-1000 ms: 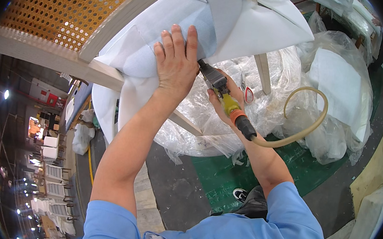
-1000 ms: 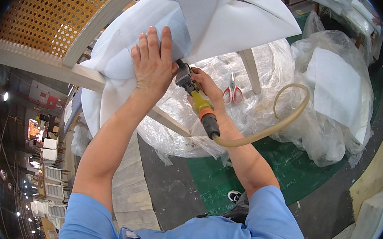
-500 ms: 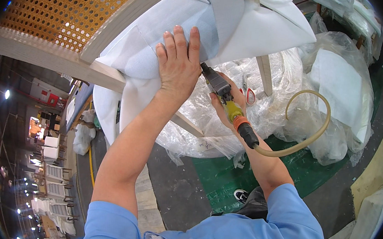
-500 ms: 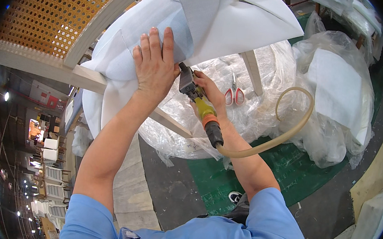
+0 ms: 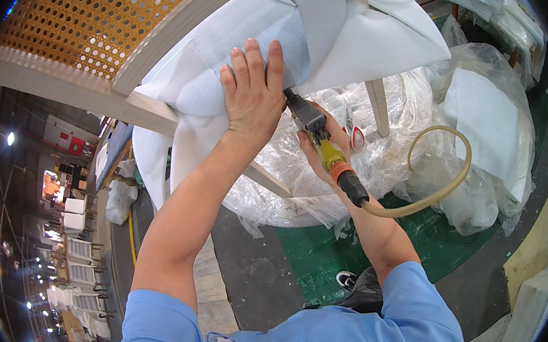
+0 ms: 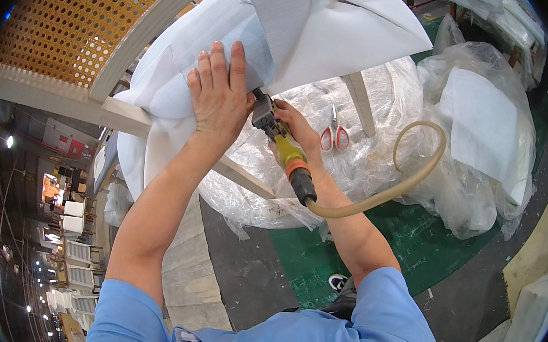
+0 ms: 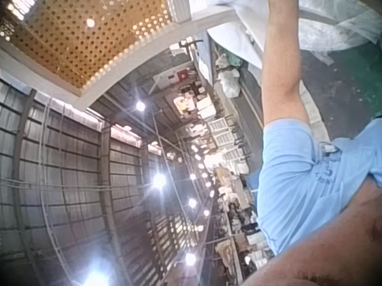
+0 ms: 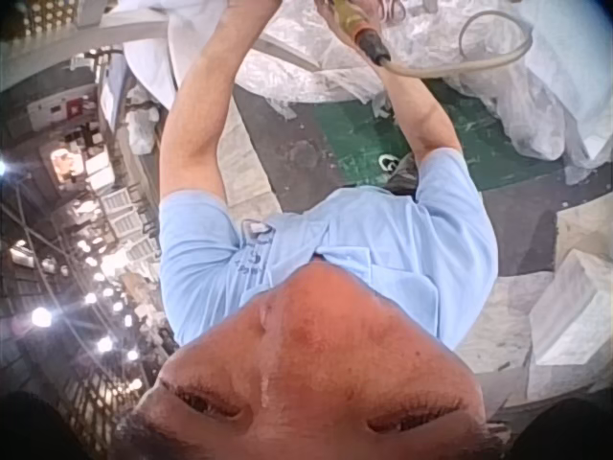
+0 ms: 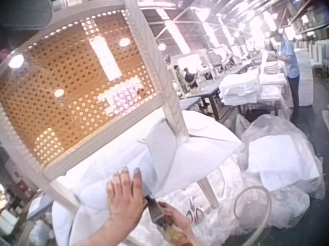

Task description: The person staples white fabric onto the underside of a chair seat using a pneumatic staple gun. They smooth the fabric, pull it taut, and secure it to the wooden frame, then flip the chair to inspect the result.

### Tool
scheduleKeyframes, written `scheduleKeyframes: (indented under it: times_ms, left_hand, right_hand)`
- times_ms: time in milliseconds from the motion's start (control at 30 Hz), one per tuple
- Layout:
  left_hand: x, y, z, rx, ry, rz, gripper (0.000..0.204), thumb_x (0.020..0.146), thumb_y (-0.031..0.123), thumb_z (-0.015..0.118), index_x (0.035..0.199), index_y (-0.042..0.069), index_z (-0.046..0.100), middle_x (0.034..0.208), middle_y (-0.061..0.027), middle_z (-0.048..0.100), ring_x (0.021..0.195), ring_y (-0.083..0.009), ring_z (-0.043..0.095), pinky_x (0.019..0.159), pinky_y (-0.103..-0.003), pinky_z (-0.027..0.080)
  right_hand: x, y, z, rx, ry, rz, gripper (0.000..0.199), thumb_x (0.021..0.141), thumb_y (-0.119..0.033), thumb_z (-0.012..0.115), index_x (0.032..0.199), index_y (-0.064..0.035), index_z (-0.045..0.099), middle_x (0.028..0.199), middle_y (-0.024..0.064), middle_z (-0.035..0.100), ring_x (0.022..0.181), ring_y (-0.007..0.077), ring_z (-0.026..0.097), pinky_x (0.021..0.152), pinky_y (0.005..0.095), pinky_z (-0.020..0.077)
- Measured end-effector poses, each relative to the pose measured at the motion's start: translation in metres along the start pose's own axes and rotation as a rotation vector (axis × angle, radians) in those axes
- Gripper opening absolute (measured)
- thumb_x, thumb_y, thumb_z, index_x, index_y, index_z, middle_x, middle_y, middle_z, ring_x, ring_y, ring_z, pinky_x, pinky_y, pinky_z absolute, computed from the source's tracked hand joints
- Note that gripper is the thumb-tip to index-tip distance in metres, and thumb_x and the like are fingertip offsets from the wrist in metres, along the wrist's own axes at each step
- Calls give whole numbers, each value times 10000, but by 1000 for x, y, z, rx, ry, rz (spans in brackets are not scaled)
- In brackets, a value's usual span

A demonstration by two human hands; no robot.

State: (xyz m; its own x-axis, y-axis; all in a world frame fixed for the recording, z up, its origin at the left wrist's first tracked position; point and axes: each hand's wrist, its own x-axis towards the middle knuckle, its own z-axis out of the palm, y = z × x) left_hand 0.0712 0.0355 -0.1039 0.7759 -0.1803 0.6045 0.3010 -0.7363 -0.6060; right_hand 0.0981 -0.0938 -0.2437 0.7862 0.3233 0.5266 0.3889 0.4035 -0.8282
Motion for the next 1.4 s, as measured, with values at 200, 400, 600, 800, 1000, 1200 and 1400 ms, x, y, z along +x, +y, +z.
scheduleKeyframes:
  times_ms: [200, 400, 600, 800, 1000, 1200, 1400]
  left_hand:
    - [0, 0, -2, -23, 1, -2, 1111, 659, 318, 908, 1582, 73, 341, 1545, -262, 400, 1377, -455, 429, 1104, -566, 323]
    - [0, 1, -3, -43, -8, -3, 1113, 660, 308, 909, 1583, 70, 336, 1544, -265, 399, 1375, -462, 428, 1105, -570, 321]
    - [2, 1, -4, -32, 0, -5, 1088, 674, 277, 894, 1582, 65, 334, 1539, -268, 401, 1371, -467, 433, 1094, -578, 337]
    - [2, -1, -6, -28, 48, 13, 670, 844, 152, 630, 1493, 57, 495, 1440, -287, 507, 1291, -470, 513, 1056, -583, 378]
    - [1, -2, -5, -55, 54, 17, 657, 852, 146, 632, 1489, 55, 500, 1441, -287, 507, 1295, -464, 512, 1056, -577, 382]
    - [0, -5, -5, -59, -20, 11, 1063, 666, 273, 891, 1566, 56, 369, 1495, -258, 449, 1350, -442, 463, 1086, -541, 339]
    - [0, -4, -4, -80, -14, 9, 1100, 641, 267, 902, 1573, 59, 356, 1495, -251, 447, 1356, -432, 455, 1090, -541, 337]
  right_hand:
    - [2, -2, 0, 16, -1, -4, 587, 712, 71, 735, 1254, -71, 562, 1434, 188, 585, 1258, 286, 643, 1038, 345, 545]
    - [3, -1, -1, 4, -10, -18, 552, 728, 73, 716, 1246, -58, 577, 1405, 197, 601, 1244, 291, 652, 1026, 336, 543]
    - [4, -7, -5, -74, -23, -1, 457, 788, 50, 699, 1223, -30, 588, 1340, 201, 633, 1196, 291, 676, 994, 346, 545]
    - [9, -25, -7, -98, -31, -1, 391, 830, 36, 683, 1207, -19, 600, 1268, 182, 661, 1083, 276, 699, 928, 336, 546]
    - [9, -39, -8, -149, -40, 19, 361, 872, 24, 667, 1224, -15, 597, 1173, 162, 683, 985, 235, 691, 878, 320, 544]
    - [7, -27, -7, -174, -24, 93, 343, 899, -72, 709, 1218, -38, 588, 1005, 132, 692, 891, 241, 687, 822, 359, 542]
    - [5, -15, -5, -151, 7, 72, 326, 900, -79, 731, 1207, -40, 627, 1027, 92, 703, 928, 195, 663, 848, 349, 535]
